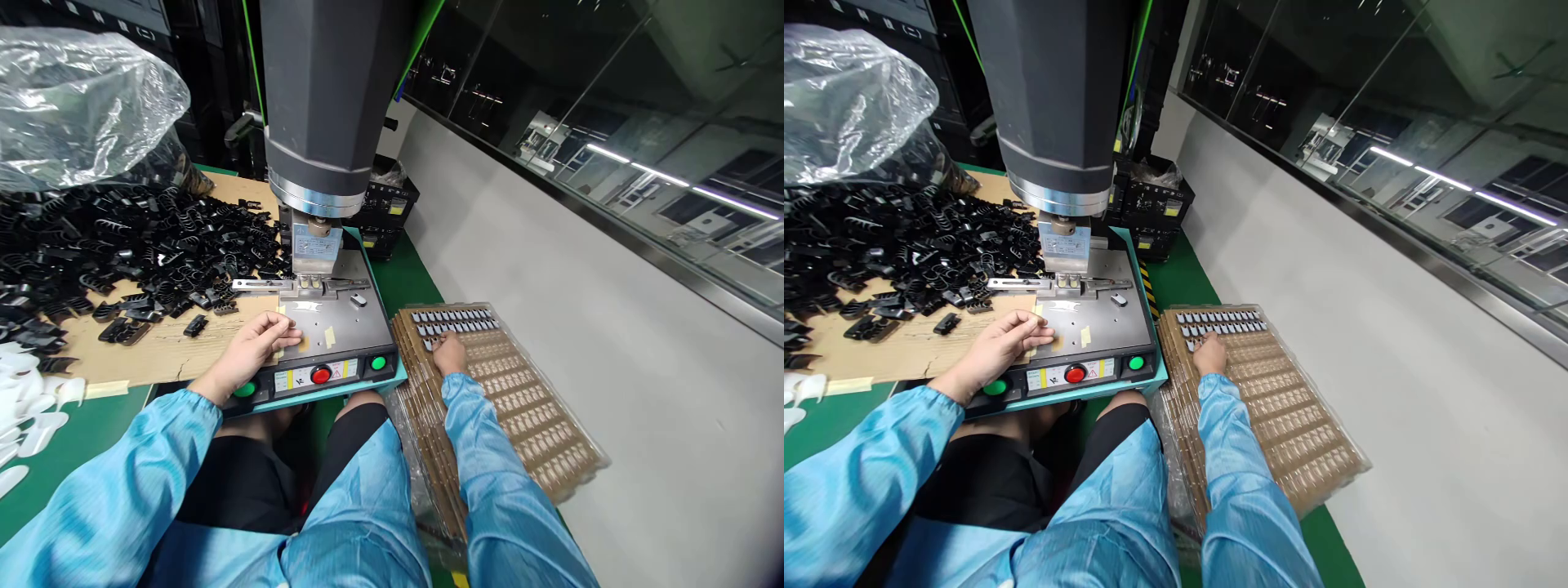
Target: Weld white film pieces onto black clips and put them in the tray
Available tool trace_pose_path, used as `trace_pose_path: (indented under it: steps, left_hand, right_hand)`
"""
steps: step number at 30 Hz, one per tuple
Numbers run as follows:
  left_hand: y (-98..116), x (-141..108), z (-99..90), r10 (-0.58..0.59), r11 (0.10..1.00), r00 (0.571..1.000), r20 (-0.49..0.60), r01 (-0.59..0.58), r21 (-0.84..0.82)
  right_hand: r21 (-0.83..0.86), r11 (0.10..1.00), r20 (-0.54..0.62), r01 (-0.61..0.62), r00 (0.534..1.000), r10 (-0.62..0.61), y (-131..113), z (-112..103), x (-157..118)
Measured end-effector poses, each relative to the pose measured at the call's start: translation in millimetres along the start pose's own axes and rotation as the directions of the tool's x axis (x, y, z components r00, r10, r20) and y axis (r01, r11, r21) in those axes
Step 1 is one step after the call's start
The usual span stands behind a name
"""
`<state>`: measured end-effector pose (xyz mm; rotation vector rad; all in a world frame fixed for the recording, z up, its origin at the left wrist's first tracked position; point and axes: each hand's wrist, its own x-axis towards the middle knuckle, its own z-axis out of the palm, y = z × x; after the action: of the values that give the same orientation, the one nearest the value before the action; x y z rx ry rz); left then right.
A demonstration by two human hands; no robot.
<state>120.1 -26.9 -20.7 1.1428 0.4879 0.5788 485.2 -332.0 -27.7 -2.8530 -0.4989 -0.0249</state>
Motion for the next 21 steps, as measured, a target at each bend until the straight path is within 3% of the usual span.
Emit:
trace_pose_path:
  steps: [4, 7, 10, 13, 15, 17, 19, 21]
  left_hand:
    - [4, 0, 2.9, -0.011, 0.999, 1.0, -0.009, 0.011, 0.033]
    - [8, -1, 5.4, -0.044, 0.994, 0.999, -0.024, 0.046, 0.094]
    - [8, -2, 9.3, -0.036, 0.983, 0.999, -0.04, 0.042, 0.177]
    - [5, 4, 13.6, 0.059, 0.94, 0.996, -0.073, -0.031, 0.339]
    - [5, 15, 15.8, 0.231, 0.813, 0.972, -0.045, -0.167, 0.558]
    - [8, 30, 17.1, 0.379, 0.557, 0.922, 0.084, -0.299, 0.775]
    - [12, 47, 18.1, 0.393, 0.274, 0.89, 0.231, -0.353, 0.895]
    - [16, 61, 19.0, 0.342, 0.093, 0.89, 0.301, -0.351, 0.932]
  right_hand:
    - [0.046, 0.993, -0.083, 0.104, 0.992, -0.1, -22, -4, -6]
    - [0.178, 0.934, -0.168, 0.309, 0.945, -0.281, -64, -3, -19]
    - [0.331, 0.775, -0.179, 0.538, 0.842, -0.509, -125, 3, -41]
    - [0.4, 0.589, -0.185, 0.702, 0.691, -0.698, -188, 13, -64]
    - [0.384, 0.515, -0.186, 0.767, 0.61, -0.77, -223, 20, -75]
    - [0.334, 0.498, -0.17, 0.8, 0.571, -0.803, -249, 28, -81]
    - [0.264, 0.521, -0.135, 0.811, 0.566, -0.813, -264, 34, -82]
    - [0.185, 0.552, -0.099, 0.813, 0.574, -0.813, -273, 37, -80]
